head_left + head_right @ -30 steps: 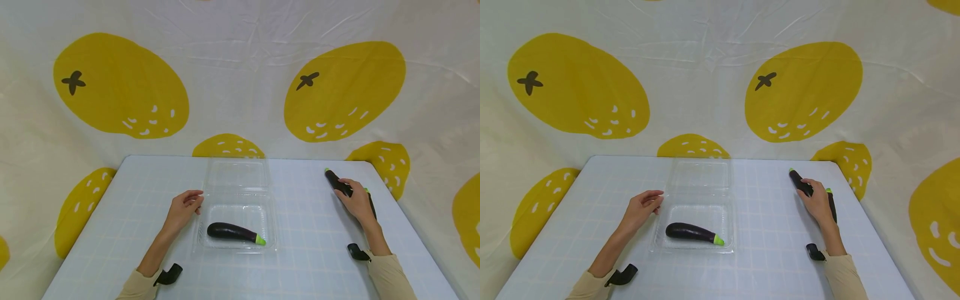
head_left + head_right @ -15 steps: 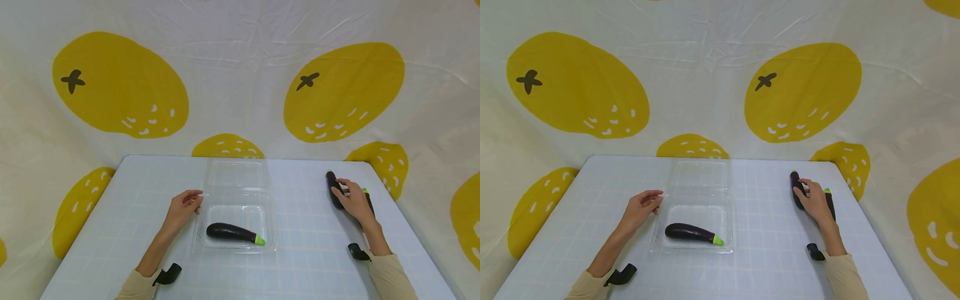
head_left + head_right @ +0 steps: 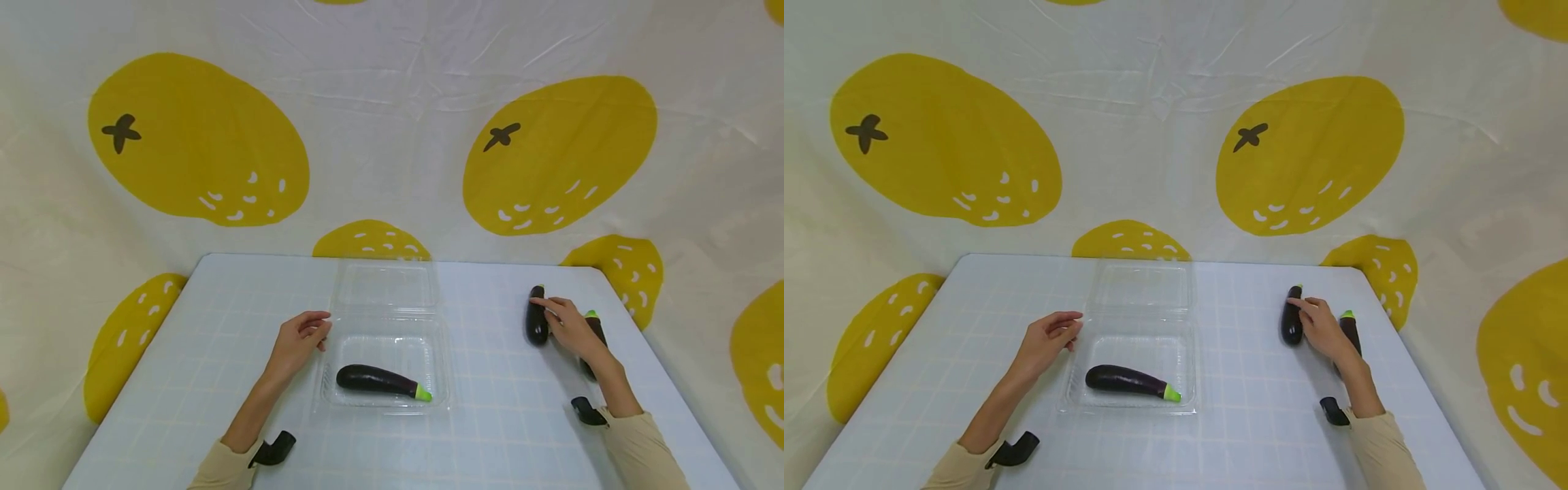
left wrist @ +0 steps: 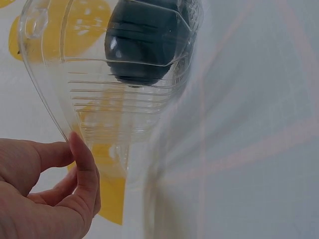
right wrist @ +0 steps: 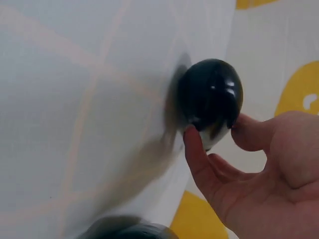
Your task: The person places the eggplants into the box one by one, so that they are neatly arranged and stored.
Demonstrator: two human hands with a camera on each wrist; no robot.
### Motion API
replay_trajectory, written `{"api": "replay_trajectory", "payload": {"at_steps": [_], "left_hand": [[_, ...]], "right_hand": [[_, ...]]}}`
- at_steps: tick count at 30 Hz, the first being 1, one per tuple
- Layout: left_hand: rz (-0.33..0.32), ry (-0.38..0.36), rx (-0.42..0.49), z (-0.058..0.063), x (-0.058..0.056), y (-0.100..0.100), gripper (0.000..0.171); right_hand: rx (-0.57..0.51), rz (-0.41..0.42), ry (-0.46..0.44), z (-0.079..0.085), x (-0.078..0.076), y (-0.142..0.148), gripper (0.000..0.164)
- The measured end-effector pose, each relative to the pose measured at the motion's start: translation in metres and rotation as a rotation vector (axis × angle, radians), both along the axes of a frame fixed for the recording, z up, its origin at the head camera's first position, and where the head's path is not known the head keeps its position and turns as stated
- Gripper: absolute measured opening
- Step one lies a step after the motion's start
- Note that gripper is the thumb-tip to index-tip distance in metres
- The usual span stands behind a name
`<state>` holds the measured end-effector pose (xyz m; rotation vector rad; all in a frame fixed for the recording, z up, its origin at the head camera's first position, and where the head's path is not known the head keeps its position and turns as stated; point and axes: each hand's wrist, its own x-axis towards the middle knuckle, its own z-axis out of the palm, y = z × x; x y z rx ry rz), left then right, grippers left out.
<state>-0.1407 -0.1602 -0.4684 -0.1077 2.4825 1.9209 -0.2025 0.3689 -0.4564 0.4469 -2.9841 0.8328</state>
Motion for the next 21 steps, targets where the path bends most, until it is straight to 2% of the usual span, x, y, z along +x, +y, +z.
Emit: {"api": "replay_trajectory", "payload": {"at_steps": [11,18,21], "left_hand": [[-0.001,-0.006,-0.012,-0.0002,0.0011,-0.0004,0.031],[0.0,-0.006,-0.01,0.0004,0.0012,-0.0002,0.03],[0.001,-0.007,-0.013,0.0008,0.0013,0.0003,0.03]], "right_hand": [[0.146,0.18,0.003,-0.0043,-0.0054,0.005,0.057],[0.165,0.24,0.167,-0.0074,-0.0053,0.0046,0.052],[0.186,0.243,0.183,-0.0056,-0.0035,0.0029,0.05]]}}
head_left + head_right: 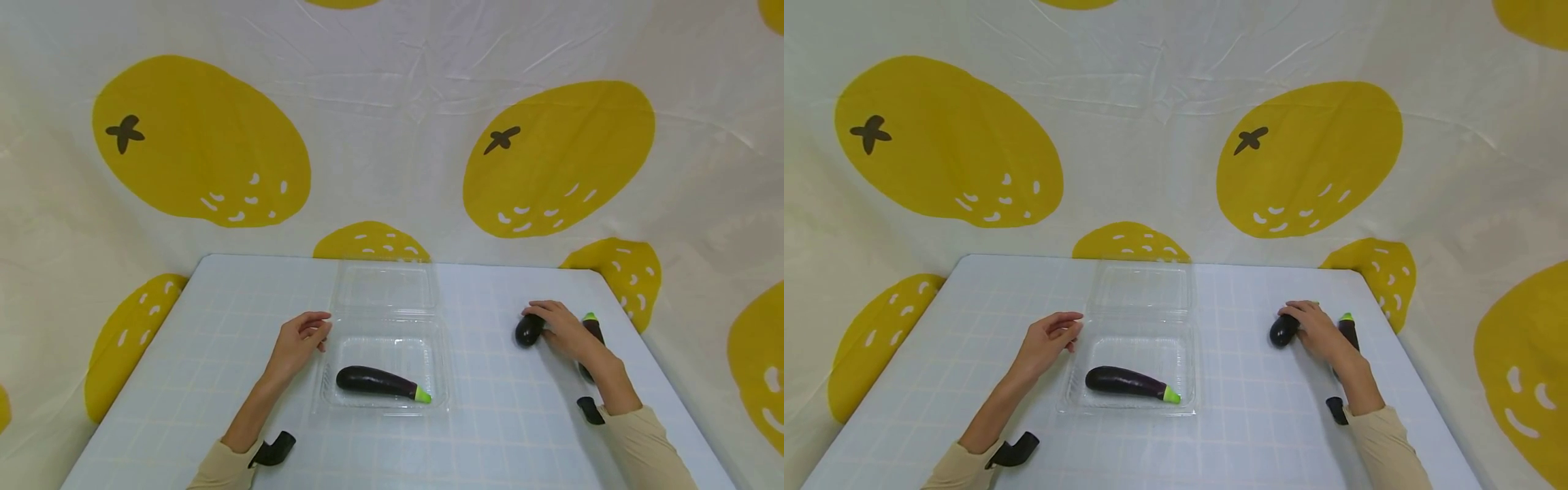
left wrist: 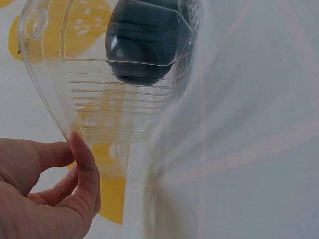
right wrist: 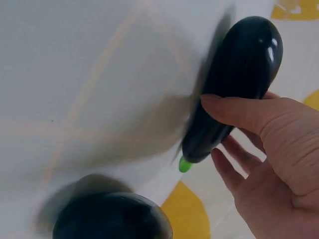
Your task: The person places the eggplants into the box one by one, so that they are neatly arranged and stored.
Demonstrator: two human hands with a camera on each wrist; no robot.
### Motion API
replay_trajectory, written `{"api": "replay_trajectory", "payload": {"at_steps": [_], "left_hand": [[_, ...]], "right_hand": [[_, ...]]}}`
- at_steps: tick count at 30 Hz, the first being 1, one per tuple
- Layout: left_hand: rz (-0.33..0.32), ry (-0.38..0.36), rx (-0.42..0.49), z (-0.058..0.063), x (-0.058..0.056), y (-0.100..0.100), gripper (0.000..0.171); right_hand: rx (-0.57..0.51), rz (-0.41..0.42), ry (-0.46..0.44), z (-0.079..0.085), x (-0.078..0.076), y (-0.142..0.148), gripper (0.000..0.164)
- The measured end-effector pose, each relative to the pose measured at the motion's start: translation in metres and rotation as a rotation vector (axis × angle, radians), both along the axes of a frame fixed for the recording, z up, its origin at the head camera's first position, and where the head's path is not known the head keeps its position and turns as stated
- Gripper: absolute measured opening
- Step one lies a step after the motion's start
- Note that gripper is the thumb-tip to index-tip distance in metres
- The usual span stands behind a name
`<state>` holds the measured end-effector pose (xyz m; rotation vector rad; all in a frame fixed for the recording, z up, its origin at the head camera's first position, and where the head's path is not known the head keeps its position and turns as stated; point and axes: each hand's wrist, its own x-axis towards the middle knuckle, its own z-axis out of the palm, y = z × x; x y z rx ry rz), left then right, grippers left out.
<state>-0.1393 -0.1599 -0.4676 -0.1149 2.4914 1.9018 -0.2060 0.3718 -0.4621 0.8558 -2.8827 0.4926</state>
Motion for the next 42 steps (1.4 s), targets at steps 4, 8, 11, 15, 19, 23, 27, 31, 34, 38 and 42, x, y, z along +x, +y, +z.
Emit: {"api": "replay_trajectory", "payload": {"at_steps": [4,8,11,15,19,23,27,31,34,38,42], "left_hand": [[0.0,-0.004,-0.01,0.0,0.0,0.001,0.031],[-0.001,-0.003,-0.003,0.0,0.0,0.0,0.031],[0.0,-0.003,-0.004,0.0,0.0,0.0,0.03],[0.002,-0.002,-0.016,-0.001,-0.001,0.0,0.03],[-0.008,0.003,-0.004,0.0,0.0,-0.001,0.03],[-0.013,0.003,-0.001,-0.001,0.0,-0.001,0.031],[-0.011,0.008,-0.01,0.0,0.0,-0.001,0.031],[-0.012,0.017,-0.008,0.001,-0.001,-0.001,0.031],[-0.012,0.011,-0.001,0.001,-0.001,-0.002,0.031],[-0.01,0.002,-0.005,0.001,-0.001,-0.001,0.032],[-0.007,-0.005,-0.009,0.002,-0.001,-0.001,0.032]], "right_hand": [[0.024,-0.013,-0.017,0.006,0.004,-0.003,0.049],[0.022,-0.012,-0.013,0.012,0.006,-0.005,0.049],[-0.005,-0.017,-0.03,0.018,0.008,-0.006,0.05],[-0.035,-0.038,-0.066,0.026,0.011,-0.008,0.051],[-0.046,-0.062,-0.077,0.031,0.012,-0.011,0.051],[-0.062,-0.069,-0.058,0.036,0.014,-0.014,0.051],[-0.081,-0.074,-0.044,0.042,0.018,-0.02,0.052],[-0.096,-0.094,-0.08,0.047,0.021,-0.026,0.054],[-0.113,-0.09,-0.103,0.052,0.024,-0.032,0.054],[-0.13,-0.083,-0.116,0.058,0.028,-0.04,0.055],[-0.144,-0.069,-0.115,0.065,0.032,-0.048,0.056]]}}
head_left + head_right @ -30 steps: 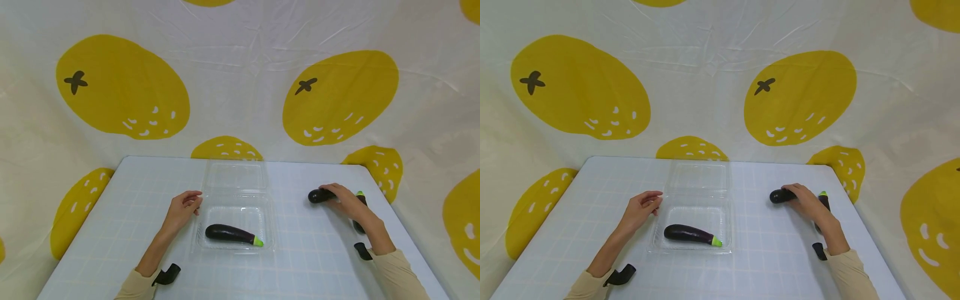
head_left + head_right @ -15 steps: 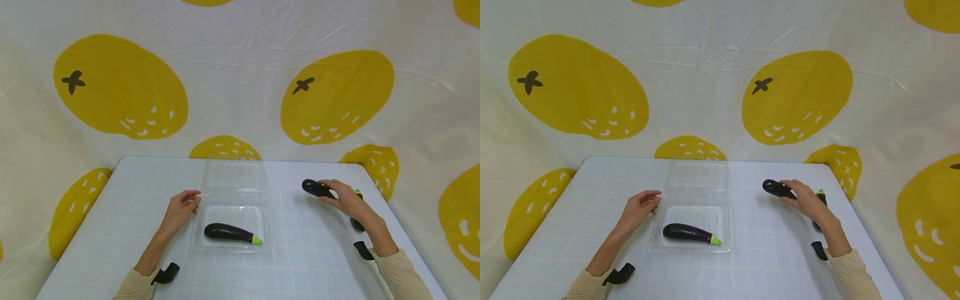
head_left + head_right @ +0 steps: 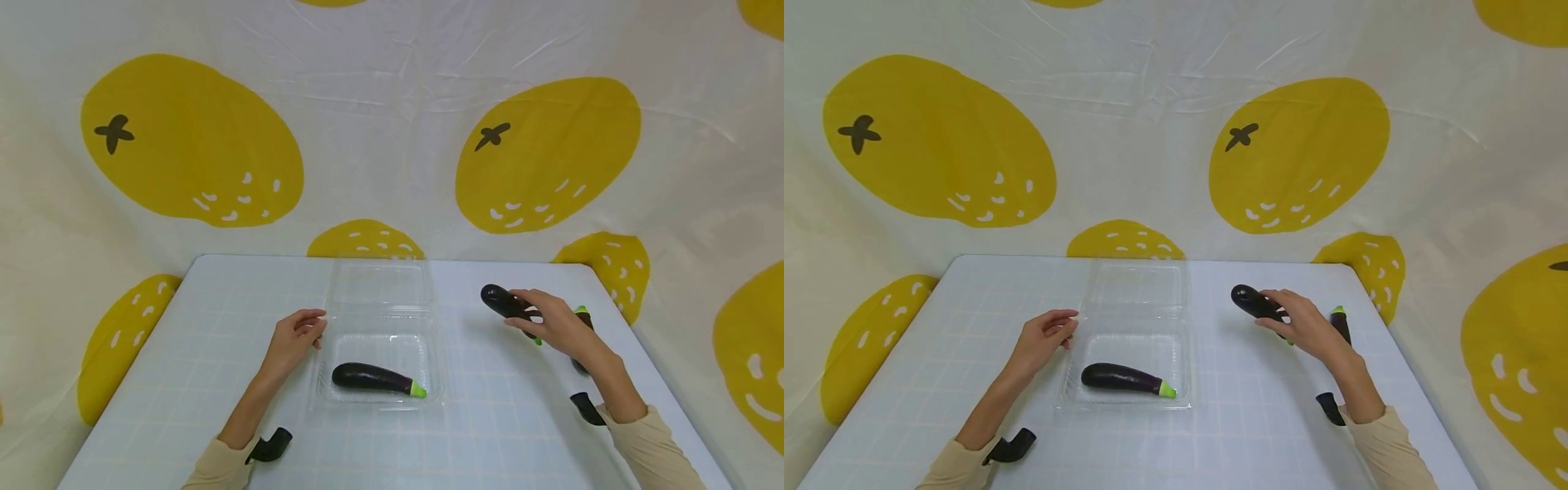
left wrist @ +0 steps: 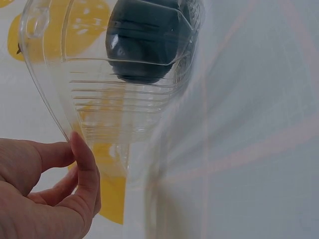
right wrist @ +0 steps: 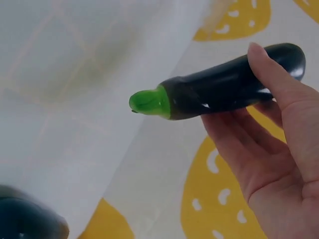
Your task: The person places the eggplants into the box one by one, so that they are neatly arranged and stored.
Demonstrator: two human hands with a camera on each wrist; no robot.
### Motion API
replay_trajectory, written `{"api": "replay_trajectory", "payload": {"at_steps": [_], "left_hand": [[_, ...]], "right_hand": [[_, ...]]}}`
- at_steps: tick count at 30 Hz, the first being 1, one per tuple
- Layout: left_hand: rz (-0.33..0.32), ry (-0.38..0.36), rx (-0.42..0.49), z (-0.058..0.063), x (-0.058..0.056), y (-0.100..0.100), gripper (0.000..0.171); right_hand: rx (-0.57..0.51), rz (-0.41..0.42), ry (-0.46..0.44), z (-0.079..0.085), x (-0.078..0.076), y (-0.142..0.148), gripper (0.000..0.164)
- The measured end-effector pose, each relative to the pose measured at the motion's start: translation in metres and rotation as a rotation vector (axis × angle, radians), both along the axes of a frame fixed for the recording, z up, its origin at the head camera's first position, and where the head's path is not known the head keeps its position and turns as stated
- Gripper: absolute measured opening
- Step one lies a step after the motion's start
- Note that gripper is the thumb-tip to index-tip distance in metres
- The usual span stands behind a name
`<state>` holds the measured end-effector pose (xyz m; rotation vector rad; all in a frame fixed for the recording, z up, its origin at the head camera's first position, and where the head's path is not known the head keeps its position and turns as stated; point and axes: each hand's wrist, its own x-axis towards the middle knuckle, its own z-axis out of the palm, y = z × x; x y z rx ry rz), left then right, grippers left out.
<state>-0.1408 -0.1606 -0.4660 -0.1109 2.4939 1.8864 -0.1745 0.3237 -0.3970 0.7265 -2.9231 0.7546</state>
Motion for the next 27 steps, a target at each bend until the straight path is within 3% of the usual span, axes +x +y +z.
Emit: {"api": "replay_trajectory", "payload": {"at_steps": [13,27], "left_hand": [[0.01,0.017,-0.043,0.0,-0.001,0.0,0.031],[0.009,0.005,-0.042,0.0,0.0,0.0,0.032]], "right_hand": [[-0.063,0.103,0.062,0.013,0.004,-0.035,0.052],[-0.126,0.176,0.033,0.027,0.011,-0.077,0.053]]}}
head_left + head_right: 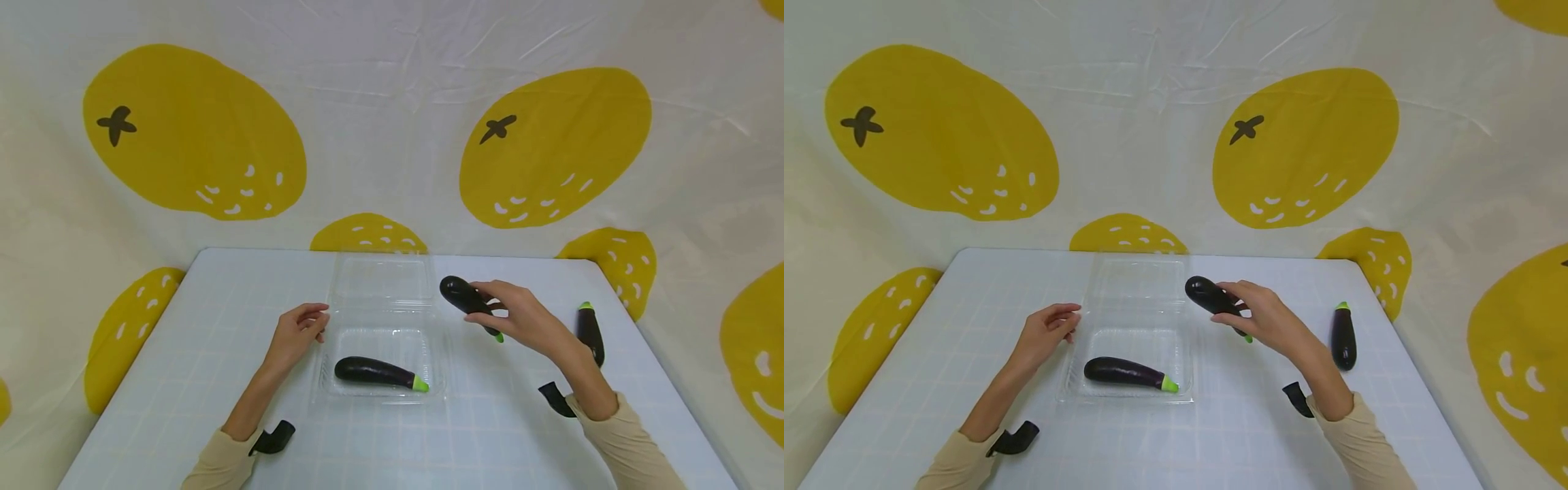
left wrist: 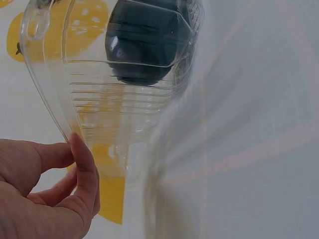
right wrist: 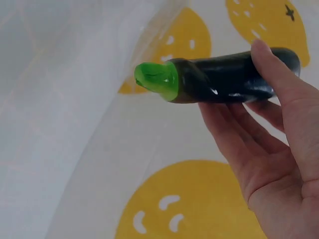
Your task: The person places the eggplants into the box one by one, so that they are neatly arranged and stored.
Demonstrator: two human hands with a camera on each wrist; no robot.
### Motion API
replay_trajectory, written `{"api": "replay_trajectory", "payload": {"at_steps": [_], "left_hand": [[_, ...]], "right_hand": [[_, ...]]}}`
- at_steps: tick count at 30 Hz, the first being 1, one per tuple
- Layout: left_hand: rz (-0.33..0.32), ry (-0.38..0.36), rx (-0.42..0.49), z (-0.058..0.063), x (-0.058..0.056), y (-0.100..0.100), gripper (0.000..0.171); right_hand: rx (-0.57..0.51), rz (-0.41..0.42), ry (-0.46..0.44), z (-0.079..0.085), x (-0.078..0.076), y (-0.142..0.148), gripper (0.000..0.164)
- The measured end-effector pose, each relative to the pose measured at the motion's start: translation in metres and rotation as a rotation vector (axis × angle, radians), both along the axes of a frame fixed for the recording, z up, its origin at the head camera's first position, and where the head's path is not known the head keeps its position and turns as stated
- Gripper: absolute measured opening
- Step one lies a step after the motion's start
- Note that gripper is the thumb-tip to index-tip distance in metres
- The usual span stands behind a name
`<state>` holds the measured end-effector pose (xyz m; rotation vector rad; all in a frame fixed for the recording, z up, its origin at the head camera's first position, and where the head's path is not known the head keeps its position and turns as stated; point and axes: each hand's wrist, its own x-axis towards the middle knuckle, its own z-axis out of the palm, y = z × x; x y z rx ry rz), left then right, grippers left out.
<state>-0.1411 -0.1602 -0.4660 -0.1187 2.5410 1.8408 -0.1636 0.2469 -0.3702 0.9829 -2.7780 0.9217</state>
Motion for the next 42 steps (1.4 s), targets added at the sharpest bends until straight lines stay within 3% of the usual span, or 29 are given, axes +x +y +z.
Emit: {"api": "replay_trajectory", "payload": {"at_steps": [10,15,18,21,28,42], "left_hand": [[-0.02,0.044,0.052,0.003,0.001,-0.001,0.034],[-0.019,0.024,0.043,0.019,0.007,0.003,0.032],[-0.019,0.029,0.041,0.016,0.006,0.002,0.032],[-0.016,0.041,0.038,0.002,0.0,-0.003,0.034],[-0.005,0.024,0.044,0.002,0.001,-0.003,0.033],[-0.012,0.013,0.082,-0.003,-0.002,-0.003,0.035]], "right_hand": [[-0.051,0.059,-0.014,0.009,-0.001,-0.027,0.053],[-0.071,0.106,-0.011,0.01,-0.003,-0.039,0.053],[-0.075,0.142,-0.017,0.011,-0.004,-0.048,0.053],[-0.066,0.173,-0.039,0.011,-0.006,-0.058,0.053],[-0.015,0.218,-0.1,0.003,-0.01,-0.079,0.054],[0.106,0.346,-0.128,-0.022,-0.015,-0.113,0.047]]}}
